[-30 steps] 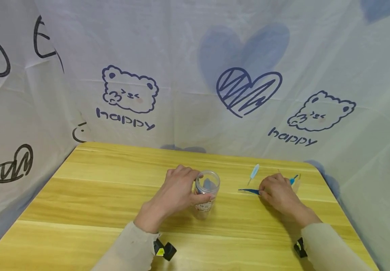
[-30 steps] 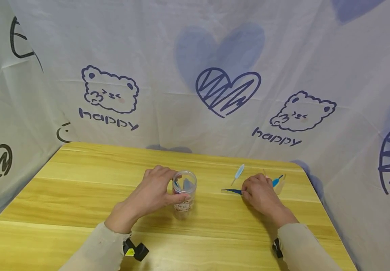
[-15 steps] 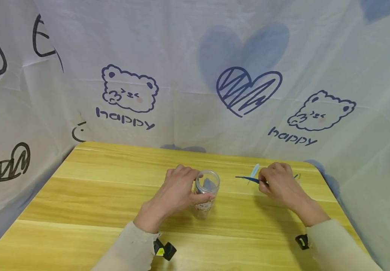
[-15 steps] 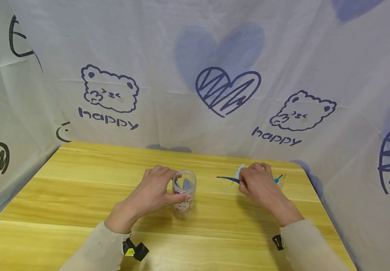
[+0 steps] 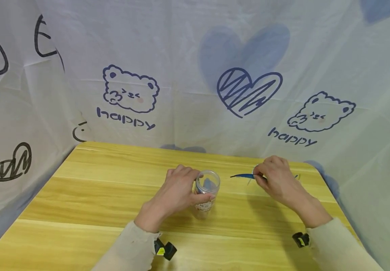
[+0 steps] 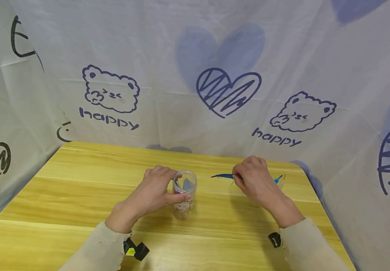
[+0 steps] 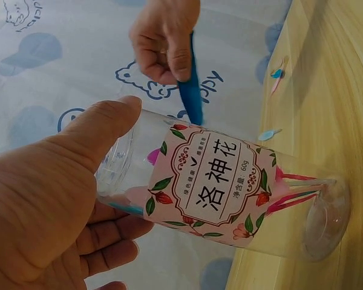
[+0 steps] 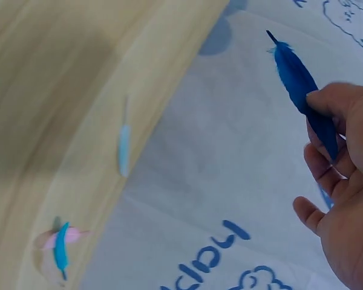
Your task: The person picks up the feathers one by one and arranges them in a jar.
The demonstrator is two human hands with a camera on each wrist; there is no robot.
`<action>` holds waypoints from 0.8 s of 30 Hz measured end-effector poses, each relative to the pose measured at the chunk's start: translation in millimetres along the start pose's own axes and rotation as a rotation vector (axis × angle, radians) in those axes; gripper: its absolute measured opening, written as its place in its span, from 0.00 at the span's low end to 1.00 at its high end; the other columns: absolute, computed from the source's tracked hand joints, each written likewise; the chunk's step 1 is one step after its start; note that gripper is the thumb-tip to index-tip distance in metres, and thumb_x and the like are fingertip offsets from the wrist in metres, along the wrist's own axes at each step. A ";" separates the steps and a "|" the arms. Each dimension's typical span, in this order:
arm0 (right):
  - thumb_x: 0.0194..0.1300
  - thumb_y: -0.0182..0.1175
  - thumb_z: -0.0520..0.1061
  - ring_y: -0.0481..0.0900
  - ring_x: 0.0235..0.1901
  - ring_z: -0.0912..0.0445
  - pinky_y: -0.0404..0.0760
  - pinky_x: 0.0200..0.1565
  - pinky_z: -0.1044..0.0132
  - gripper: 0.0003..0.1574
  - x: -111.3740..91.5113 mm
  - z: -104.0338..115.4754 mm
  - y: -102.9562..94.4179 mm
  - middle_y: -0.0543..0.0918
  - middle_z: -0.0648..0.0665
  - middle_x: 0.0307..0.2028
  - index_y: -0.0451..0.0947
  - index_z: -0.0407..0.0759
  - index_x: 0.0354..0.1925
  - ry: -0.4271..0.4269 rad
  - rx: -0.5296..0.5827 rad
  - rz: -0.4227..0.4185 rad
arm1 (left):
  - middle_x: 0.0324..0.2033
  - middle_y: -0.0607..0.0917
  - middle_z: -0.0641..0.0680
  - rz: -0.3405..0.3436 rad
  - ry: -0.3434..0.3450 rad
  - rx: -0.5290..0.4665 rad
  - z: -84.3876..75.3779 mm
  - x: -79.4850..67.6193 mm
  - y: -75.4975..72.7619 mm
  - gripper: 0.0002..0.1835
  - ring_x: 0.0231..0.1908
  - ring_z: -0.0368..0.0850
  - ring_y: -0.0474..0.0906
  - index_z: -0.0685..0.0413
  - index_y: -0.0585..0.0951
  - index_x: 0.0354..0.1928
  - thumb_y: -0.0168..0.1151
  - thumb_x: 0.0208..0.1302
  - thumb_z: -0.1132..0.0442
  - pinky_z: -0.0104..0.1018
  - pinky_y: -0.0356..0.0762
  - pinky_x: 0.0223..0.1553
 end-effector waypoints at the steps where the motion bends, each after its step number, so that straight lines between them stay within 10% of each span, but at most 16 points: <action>1: 0.64 0.66 0.33 0.74 0.41 0.47 0.71 0.53 0.37 0.09 1.7 1.8 -2.8 0.79 0.51 0.29 0.80 0.46 0.31 -0.006 0.006 -0.008 | 0.52 0.88 0.50 0.000 0.000 0.000 0.0 0.0 0.1 0.40 0.49 0.48 0.74 0.54 0.83 0.62 0.74 0.59 0.31 0.52 0.66 0.59; 24: 0.61 0.66 0.40 0.76 0.45 0.43 0.69 0.59 0.37 0.05 60.4 64.6 -70.9 0.83 0.48 0.31 0.77 0.45 0.31 -0.250 -0.096 -0.052 | 0.52 0.87 0.51 -0.007 0.011 0.003 -2.2 0.2 -1.2 0.41 0.50 0.48 0.74 0.55 0.83 0.62 0.73 0.58 0.30 0.51 0.65 0.57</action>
Point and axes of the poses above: each hand's wrist, its own x-axis towards the middle knuckle, its own y-axis out of the palm, z = x × y, the point moved 8 cm from there along x, towards the middle knuckle
